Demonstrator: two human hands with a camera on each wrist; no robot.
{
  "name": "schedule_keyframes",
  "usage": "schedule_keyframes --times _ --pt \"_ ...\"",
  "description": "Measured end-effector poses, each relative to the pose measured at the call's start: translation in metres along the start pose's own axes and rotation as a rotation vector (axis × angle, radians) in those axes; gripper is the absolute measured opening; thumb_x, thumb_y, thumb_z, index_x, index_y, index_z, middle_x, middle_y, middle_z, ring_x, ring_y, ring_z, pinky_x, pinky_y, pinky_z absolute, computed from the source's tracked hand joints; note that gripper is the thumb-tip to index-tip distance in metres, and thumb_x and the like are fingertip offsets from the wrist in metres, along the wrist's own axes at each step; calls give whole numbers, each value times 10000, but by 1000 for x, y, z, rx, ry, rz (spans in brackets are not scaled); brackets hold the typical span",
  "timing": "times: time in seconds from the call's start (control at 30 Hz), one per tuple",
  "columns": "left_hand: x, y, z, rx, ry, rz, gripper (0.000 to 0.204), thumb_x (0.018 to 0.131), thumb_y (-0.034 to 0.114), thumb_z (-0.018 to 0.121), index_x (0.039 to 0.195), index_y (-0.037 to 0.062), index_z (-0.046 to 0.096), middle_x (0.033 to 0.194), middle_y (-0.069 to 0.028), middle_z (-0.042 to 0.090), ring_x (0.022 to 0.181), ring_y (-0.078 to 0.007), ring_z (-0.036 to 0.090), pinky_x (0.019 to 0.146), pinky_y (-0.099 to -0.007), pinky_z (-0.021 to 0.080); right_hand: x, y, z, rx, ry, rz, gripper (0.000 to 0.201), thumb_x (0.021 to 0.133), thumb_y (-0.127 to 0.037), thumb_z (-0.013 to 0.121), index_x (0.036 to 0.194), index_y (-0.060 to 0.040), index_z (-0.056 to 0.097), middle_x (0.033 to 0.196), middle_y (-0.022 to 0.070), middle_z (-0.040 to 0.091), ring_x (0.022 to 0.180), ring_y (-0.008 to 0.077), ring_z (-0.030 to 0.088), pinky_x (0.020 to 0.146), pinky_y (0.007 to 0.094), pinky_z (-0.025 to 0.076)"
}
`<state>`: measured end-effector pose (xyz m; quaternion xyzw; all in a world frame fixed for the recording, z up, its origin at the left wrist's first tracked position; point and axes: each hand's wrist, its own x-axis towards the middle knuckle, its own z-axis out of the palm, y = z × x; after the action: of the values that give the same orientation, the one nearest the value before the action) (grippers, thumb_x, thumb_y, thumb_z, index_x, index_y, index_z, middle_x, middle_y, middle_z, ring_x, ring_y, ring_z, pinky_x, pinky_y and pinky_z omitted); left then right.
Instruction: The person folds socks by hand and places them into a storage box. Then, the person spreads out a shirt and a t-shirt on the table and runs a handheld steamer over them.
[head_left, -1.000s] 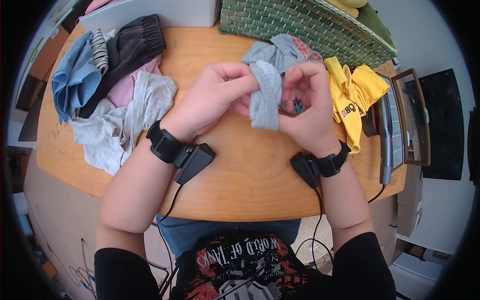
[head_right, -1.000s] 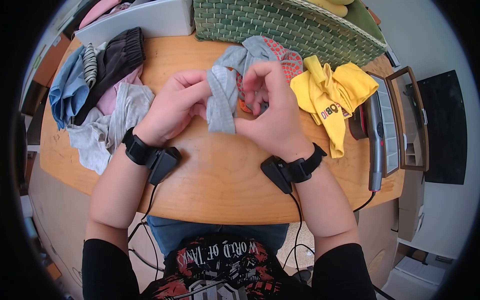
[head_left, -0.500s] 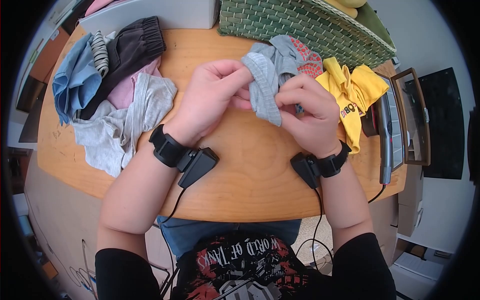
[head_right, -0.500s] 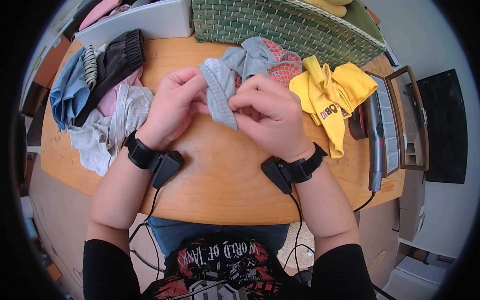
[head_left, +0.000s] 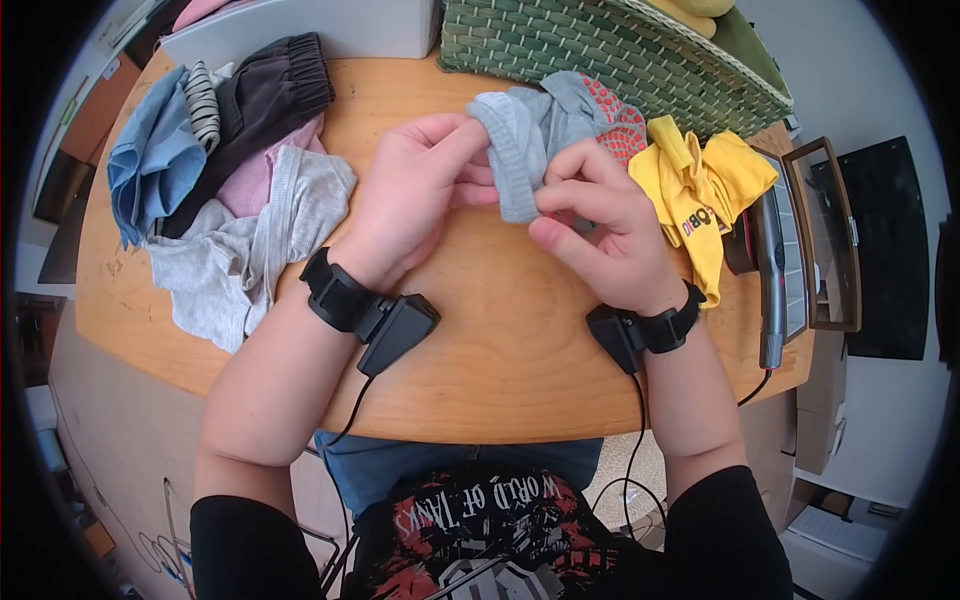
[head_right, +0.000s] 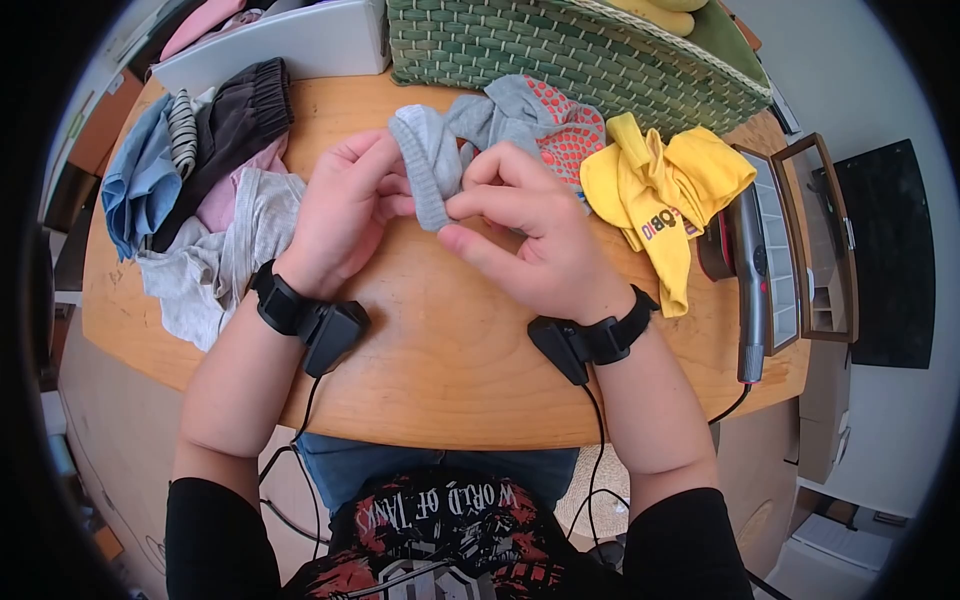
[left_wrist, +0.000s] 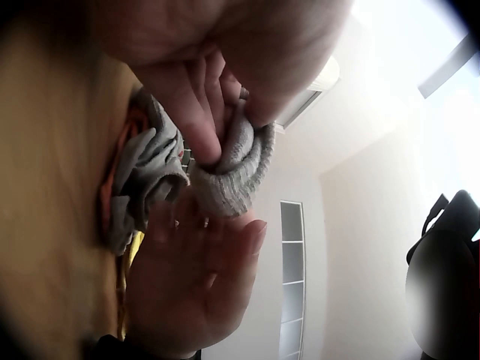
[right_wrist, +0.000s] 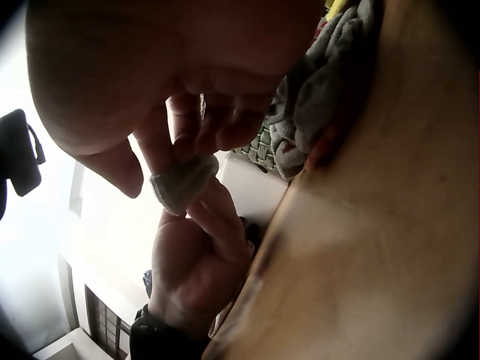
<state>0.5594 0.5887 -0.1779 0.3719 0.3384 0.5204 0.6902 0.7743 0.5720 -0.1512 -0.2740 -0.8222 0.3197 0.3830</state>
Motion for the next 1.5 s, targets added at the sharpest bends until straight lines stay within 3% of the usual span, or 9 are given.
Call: schedule_keyframes --times 0.43,0.73,0.83,0.9,1.0,1.2,1.27,1.37,1.5 --pt "3 1 -4 -100 -12 -15 226 1030 223 605 1005 12 681 947 -85 734 829 -154 726 734 -264 606 1 4 5 -66 134 23 112 866 -31 752 968 2 719 924 31 598 729 97 541 624 233 442" --pt "4 5 -6 -160 -37 -26 215 1031 209 603 1004 10 679 934 -76 724 813 -142 716 739 -254 605 -2 10 7 -116 253 41 217 780 -30 841 971 -5 742 892 17 640 698 76 560 591 215 457" --pt "5 4 -8 -153 -38 -9 212 1032 204 600 1013 7 677 968 -87 729 839 -154 721 764 -266 609 -1 12 7 -35 337 22 373 750 -23 865 1088 -12 707 1024 26 648 767 82 584 631 214 497" --pt "1 5 -3 -124 -36 12 209 1031 198 602 1030 3 677 991 -87 731 865 -156 723 778 -269 608 4 3 13 236 408 98 547 745 -10 868 1235 -20 626 1192 47 610 865 102 604 690 219 536" --pt "-8 3 15 -46 -64 36 206 1029 183 605 1064 -6 677 1037 -87 731 914 -155 723 802 -274 607 5 -3 20 186 308 124 649 755 -9 863 1323 -22 549 1293 59 556 958 115 606 783 235 566" --pt "-4 0 6 209 -184 80 219 986 88 646 1171 -30 657 1111 -98 708 962 -137 702 836 -262 580 3 15 11 128 306 27 547 804 17 810 1303 13 585 1247 66 593 1107 144 632 930 290 570" --pt "-2 1 6 410 -48 302 282 953 29 648 1228 -35 635 1137 -94 701 1013 -127 681 857 -251 556 0 14 12 169 305 88 514 823 20 790 1298 23 595 1239 74 600 1126 155 633 934 294 569" --pt "-1 1 8 394 -118 427 321 939 -5 629 1258 -37 620 1169 -86 696 1070 -122 660 880 -246 542 0 11 14 245 308 160 467 854 17 763 1294 33 609 1223 85 618 1125 166 643 939 298 566" --pt "1 2 1 462 -225 367 325 990 28 602 1310 -23 578 1268 -68 645 1130 -140 635 923 -289 544 -1 20 9 174 311 75 444 885 12 736 1310 30 609 1209 88 643 1068 162 665 939 296 563"
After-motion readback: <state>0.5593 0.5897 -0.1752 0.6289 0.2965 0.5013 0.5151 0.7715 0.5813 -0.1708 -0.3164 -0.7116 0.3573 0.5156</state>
